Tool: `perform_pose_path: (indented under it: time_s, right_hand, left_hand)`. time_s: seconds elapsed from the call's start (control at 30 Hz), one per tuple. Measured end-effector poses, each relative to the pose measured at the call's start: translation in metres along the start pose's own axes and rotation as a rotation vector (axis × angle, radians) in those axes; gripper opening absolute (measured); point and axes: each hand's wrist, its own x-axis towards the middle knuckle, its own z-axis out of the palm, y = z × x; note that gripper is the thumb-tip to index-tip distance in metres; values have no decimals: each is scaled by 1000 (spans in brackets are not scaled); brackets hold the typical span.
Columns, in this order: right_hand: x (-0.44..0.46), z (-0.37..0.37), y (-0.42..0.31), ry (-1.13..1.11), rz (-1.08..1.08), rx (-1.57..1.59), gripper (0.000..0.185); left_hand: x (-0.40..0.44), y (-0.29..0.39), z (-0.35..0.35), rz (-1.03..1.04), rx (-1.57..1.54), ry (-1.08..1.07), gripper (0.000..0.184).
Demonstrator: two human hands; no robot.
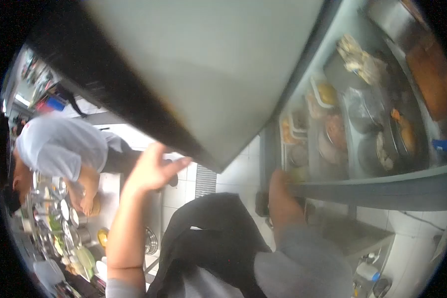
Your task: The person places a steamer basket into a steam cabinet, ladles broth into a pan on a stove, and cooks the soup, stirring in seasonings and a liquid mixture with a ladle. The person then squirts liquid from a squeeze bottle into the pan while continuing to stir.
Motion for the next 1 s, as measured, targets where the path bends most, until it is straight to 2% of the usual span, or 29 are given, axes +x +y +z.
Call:
perform_pose_path:
  time_s: [0.03, 0.1, 0.13, 0.2, 0.23, 0.3, 0.33, 0.37, 0.43, 0.47, 0.5, 0.53, 0.57, 0.6, 0.63, 0.67, 0.7, 0.73, 0.77, 0.8, 0.83, 0.87, 0.9, 0.93, 0.97, 1.0]
  right_hand:
    - [-13, 36, 6, -24, -38, 173, 36]
    - [-58, 92, -13, -422, 347, 607, 46]
    - [-86, 83, 8, -832, -109, 535, 58]
    - [-184, 35, -59, -982, 82, 518, 62]
    - [-187, 42, -61, -1006, 45, 480, 62]
    - [-179, 88, -52, -941, -206, 658, 69]
    - [-234, 0, -104, -698, -203, 497, 78]
    - [-199, 9, -93, -609, -317, 487, 83]
    - [-178, -31, -99, -240, -325, 497, 85]
    - [-201, -78, -112, -133, -271, 531, 82]
    - [-128, -59, -80, 17, -284, 521, 80]
    - [-117, -81, -69, -73, -239, 698, 78]
    - [-125, -93, -69, -9, -192, 769, 64]
    - [-114, -100, -61, 28, -239, 595, 61]
    - [-92, -91, -46, -16, -229, 684, 72]
    - [-51, -70, -28, 26, -288, 679, 69]
    - [-85, -71, -42, 55, -311, 741, 54]
    - [-116, -70, -52, 82, -333, 806, 40]
    - [-78, -37, -44, 2, -223, 629, 24]
    - [-38, -4, -34, -93, -133, 440, 16]
    - [-41, 34, -38, -239, -78, 453, 21]
    - [-59, 63, -52, -389, -26, 458, 31]
    - [-147, 58, -89, -436, -7, 410, 27]
    - [-171, 91, -97, -708, -62, 436, 15]
    - [-231, 104, -122, -728, -280, 234, 19]
    - [-297, 123, -142, -744, -513, 31, 28]
  left_hand:
    - [-8, -5, 10, 47, 30, 39, 57]
    - [-27, -4, 24, 171, -124, -9, 65]
    - [-37, -11, 35, 207, -229, -77, 67]
    - [-65, -22, 53, 257, -380, -210, 69]
    - [-84, -27, 58, 263, -425, -263, 69]
    - [-126, -44, 63, 162, -333, -176, 69]
    - [-149, -60, 65, 79, -248, -149, 70]
    - [-176, -89, 72, 44, -248, -96, 70]
    - [-232, -167, 97, -174, -64, 159, 70]
    - [-270, -199, 109, -298, -23, 246, 69]
    - [-315, -226, 120, -418, 15, 329, 69]
    - [-366, -246, 134, -539, 11, 428, 66]
    - [-420, -272, 158, -665, -42, 504, 65]
    - [-478, -336, 218, -631, -328, 730, 66]
    - [-537, -336, 237, -874, -392, 758, 63]
    - [-590, -322, 247, -1118, -229, 692, 59]
    - [-656, -367, 307, -1346, -471, 710, 57]
    - [-700, -351, 355, -1232, -415, 1075, 56]
    - [-756, -351, 409, -1471, -217, 926, 54]
    - [-790, -333, 455, -1707, -109, 871, 41]
    - [-836, -314, 495, -1651, -158, 575, 28]
    - [-864, -304, 554, -1747, -71, 565, 24]
    - [-888, -297, 601, -1810, -207, 384, 26]
    - [-905, -269, 627, -1674, -180, 220, 23]
    - [-914, -243, 648, -1539, -154, 70, 26]
    - [-895, -236, 670, -1921, -676, 501, 26]
